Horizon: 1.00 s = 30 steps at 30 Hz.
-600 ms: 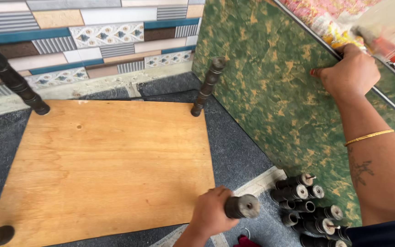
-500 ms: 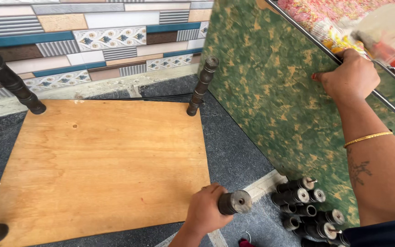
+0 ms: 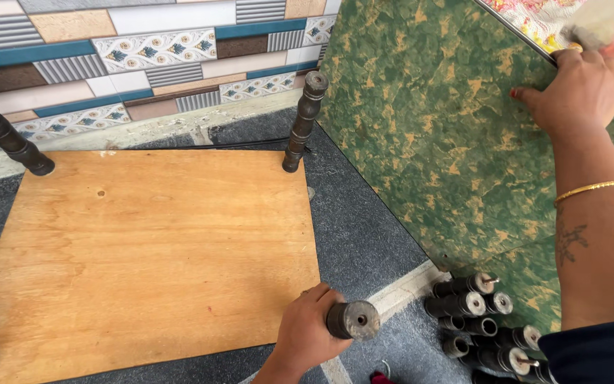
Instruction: The person assembles a small wooden stool by inserting cylindrical wooden legs into pre-drilled holes in the seat. They handle the legs and seat, aligning and pushing the legs into place.
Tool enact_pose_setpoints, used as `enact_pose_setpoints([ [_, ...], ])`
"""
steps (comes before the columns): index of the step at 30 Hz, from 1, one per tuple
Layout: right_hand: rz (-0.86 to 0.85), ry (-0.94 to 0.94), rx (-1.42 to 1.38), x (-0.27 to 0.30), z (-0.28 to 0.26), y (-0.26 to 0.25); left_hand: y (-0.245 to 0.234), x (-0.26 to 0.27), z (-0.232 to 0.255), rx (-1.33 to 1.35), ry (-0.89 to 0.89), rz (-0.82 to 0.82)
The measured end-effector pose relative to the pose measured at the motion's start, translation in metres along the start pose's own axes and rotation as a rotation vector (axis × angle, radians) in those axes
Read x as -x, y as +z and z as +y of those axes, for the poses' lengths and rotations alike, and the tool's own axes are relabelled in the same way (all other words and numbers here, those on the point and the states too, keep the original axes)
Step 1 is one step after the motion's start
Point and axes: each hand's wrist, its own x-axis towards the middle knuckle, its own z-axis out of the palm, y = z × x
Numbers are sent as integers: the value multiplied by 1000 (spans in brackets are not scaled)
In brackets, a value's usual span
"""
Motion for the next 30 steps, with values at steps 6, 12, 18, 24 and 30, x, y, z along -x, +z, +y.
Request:
enact_pose_setpoints([
  [6,-88,42,140,-3,-5,3,-1,0,2,11,23,24],
  [12,-38,112,-100,-4,-5,7,0,0,0,14,9,-17],
  [18,-30,155,-34,-22,-5,28,7,3,-7,9,-64,-71],
  [24,130,57,-465,-44,-7,83,8,3,-10,66,-135,-92],
  [30,67,22,-680,-64,-14,131,9,5,-10,51,-123,-66],
])
